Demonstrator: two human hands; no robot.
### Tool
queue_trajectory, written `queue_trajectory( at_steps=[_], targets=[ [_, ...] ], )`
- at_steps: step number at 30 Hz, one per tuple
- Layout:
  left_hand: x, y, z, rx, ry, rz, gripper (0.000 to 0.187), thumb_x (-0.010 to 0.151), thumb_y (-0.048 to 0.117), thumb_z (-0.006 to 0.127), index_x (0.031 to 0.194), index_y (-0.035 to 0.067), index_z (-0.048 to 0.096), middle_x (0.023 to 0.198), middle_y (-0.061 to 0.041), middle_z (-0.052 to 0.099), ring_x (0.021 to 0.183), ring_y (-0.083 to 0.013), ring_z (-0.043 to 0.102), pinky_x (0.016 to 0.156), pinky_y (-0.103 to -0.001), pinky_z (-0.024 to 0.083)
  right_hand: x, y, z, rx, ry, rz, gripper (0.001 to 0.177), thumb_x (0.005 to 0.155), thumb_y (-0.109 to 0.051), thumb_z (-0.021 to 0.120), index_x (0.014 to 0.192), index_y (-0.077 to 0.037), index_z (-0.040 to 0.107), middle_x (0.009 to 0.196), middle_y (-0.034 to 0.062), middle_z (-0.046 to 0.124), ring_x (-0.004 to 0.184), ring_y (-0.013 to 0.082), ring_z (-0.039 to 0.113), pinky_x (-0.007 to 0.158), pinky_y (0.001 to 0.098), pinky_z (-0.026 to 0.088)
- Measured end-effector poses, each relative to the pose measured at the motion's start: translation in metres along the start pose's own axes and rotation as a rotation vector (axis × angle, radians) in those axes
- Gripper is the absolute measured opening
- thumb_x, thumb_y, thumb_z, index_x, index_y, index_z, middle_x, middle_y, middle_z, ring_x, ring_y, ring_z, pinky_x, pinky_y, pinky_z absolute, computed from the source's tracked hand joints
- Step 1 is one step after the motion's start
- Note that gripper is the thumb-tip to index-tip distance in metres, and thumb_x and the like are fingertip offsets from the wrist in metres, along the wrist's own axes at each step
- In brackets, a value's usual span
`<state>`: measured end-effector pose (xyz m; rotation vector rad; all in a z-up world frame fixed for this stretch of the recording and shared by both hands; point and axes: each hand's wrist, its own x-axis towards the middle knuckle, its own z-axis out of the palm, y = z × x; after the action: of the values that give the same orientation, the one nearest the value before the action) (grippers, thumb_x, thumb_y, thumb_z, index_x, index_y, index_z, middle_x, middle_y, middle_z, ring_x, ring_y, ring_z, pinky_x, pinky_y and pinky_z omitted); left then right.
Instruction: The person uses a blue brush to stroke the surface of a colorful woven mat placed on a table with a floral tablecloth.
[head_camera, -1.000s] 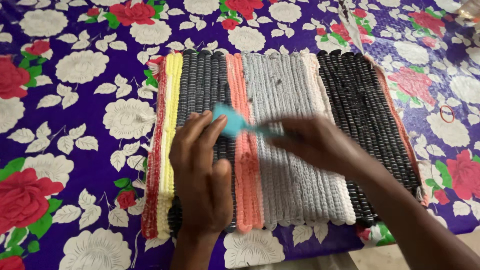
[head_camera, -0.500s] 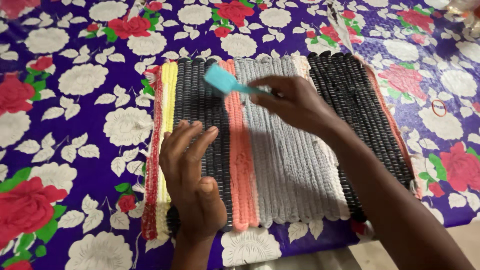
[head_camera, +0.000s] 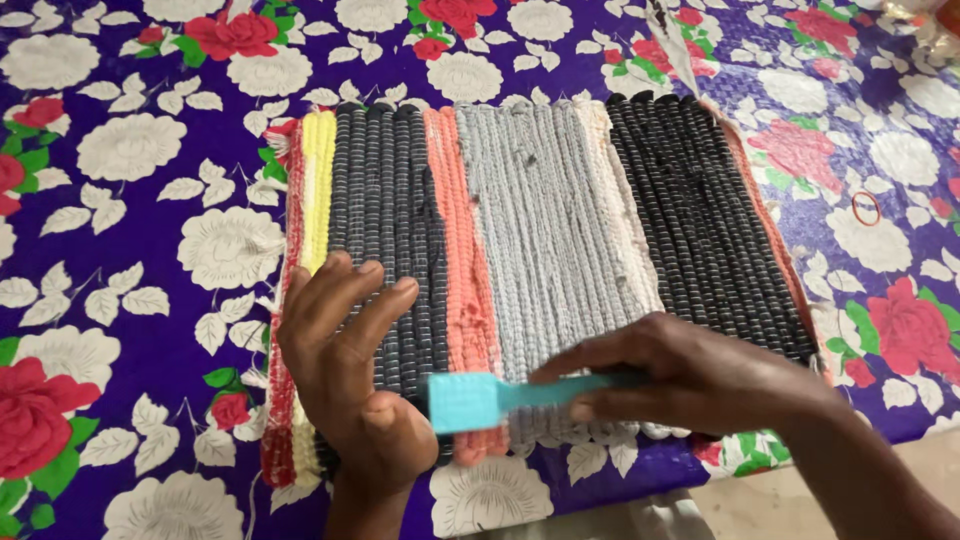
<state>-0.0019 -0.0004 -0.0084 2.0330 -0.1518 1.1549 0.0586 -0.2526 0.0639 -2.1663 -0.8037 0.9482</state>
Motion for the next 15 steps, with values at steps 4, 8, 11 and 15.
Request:
queue_trajectory(
  at_steps=[4, 8, 11, 15],
  targets=[
    [0.004, 0.000, 0.002, 0.019, -0.088, -0.003, 0.071, 0.116, 0.051, 0.009, 0.128, 0.009, 0.065, 0.137, -0.010, 0.058, 0.143, -0.0307, 0.049, 0.129, -0.051, 0.032, 0.010, 0.011, -0.021, 0.058, 0.197, 0.060, 0.044, 0.095, -0.042, 0.062, 0.133, -0.022, 0.073, 0.078, 0.0031, 0.077, 0.047, 0.0078, 0.053, 0.038, 0.0269, 0.044],
    [0.016, -0.007, 0.019, 0.047, -0.269, -0.038, 0.072, 0.113, 0.053, 0.011, 0.132, 0.006, 0.062, 0.137, -0.015, 0.058, 0.137, -0.0335, 0.051, 0.121, -0.052, 0.034, 0.051, 0.017, -0.058, 0.091, 0.573, 0.151, 0.043, 0.094, -0.037, 0.060, 0.133, -0.022, 0.070, 0.069, 0.0051, 0.065, 0.047, 0.0098, 0.046, 0.039, 0.0284, 0.035],
    [0.019, -0.004, 0.017, 0.033, -0.368, -0.085, 0.072, 0.112, 0.054, 0.012, 0.138, 0.005, 0.058, 0.136, -0.017, 0.060, 0.134, -0.0342, 0.053, 0.118, -0.053, 0.034, 0.081, 0.020, -0.074, 0.015, 0.697, 0.092, 0.039, 0.099, -0.036, 0.060, 0.132, -0.018, 0.069, 0.076, -0.0028, 0.066, 0.054, 0.0041, 0.051, 0.042, 0.0234, 0.041],
    [0.019, -0.003, 0.017, 0.013, -0.412, -0.129, 0.072, 0.111, 0.054, 0.013, 0.141, 0.005, 0.057, 0.137, -0.018, 0.061, 0.133, -0.0344, 0.054, 0.117, -0.055, 0.034, 0.074, 0.024, -0.061, -0.014, 0.608, 0.193, 0.039, 0.098, -0.036, 0.059, 0.133, -0.021, 0.069, 0.065, 0.0024, 0.062, 0.048, 0.0093, 0.044, 0.040, 0.0268, 0.034]
  ],
)
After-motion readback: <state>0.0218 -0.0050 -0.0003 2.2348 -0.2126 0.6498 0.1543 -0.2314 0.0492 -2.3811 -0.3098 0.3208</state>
